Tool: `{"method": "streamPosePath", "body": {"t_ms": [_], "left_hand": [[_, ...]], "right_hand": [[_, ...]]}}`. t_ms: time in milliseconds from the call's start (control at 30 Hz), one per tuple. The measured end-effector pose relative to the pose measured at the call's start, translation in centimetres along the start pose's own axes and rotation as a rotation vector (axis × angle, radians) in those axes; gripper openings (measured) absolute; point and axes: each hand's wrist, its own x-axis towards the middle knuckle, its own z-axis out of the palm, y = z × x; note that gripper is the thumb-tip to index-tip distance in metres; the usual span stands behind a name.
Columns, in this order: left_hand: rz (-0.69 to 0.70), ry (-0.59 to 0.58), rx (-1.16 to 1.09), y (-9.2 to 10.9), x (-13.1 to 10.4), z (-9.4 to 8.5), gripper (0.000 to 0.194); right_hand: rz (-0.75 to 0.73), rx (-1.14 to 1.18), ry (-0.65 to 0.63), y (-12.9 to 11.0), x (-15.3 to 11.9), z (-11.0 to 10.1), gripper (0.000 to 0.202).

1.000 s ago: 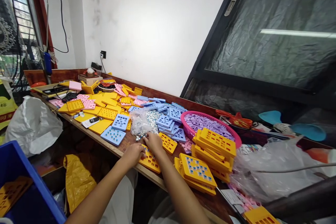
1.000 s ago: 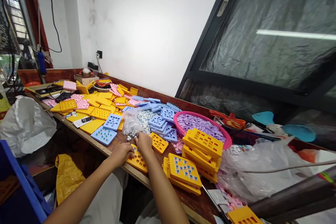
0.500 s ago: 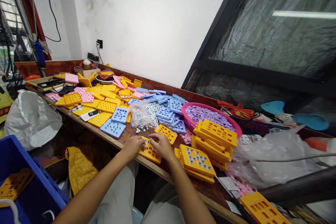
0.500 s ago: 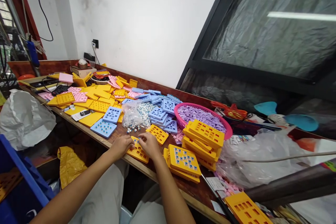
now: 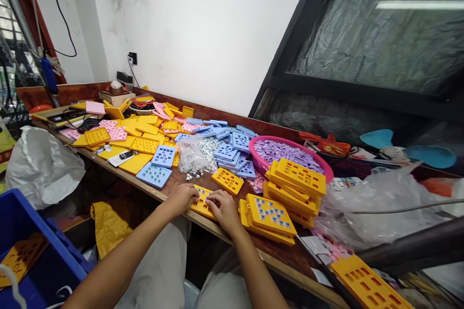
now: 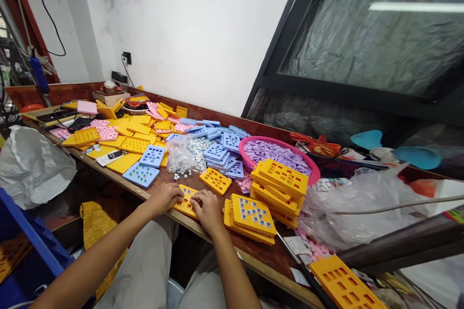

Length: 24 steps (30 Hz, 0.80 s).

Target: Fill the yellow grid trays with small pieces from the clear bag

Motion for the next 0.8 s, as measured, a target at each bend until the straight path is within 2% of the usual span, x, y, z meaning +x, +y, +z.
{"method": "streamPosePath", "body": {"t_ms": [300,433,567,700,800], "left_hand": [[-0.021,-0.012,0.146,0.8,0.1,0.5,0.018],[0.080,0.020,0.247,1.3,-1.2,0.8,0.014],[0.169,0.024,0.244,1.9,-2.9,1.3,0.026],[0.164,0.043,0.315,2.8,-4.2,2.4,0.031],[0.150,0.076,0.353,3.2,-4.4,3.0,0.031]], "right_hand": [[0.029,-0.139,-0.026,-1.2,-0.2,-0.2,0.020],[-0.009,-0.206,-0.030,-1.5,-0.4,-0.4,0.020],[-0.059,-0.264,-0.047,-1.7,-0.3,-0.6,0.019],[-0.090,-0.365,-0.065,-1.9,-0.4,-0.5,0.021],[-0.130,-0.471,-0.089,-2.5,-1.0,-0.2,0.022]]}}
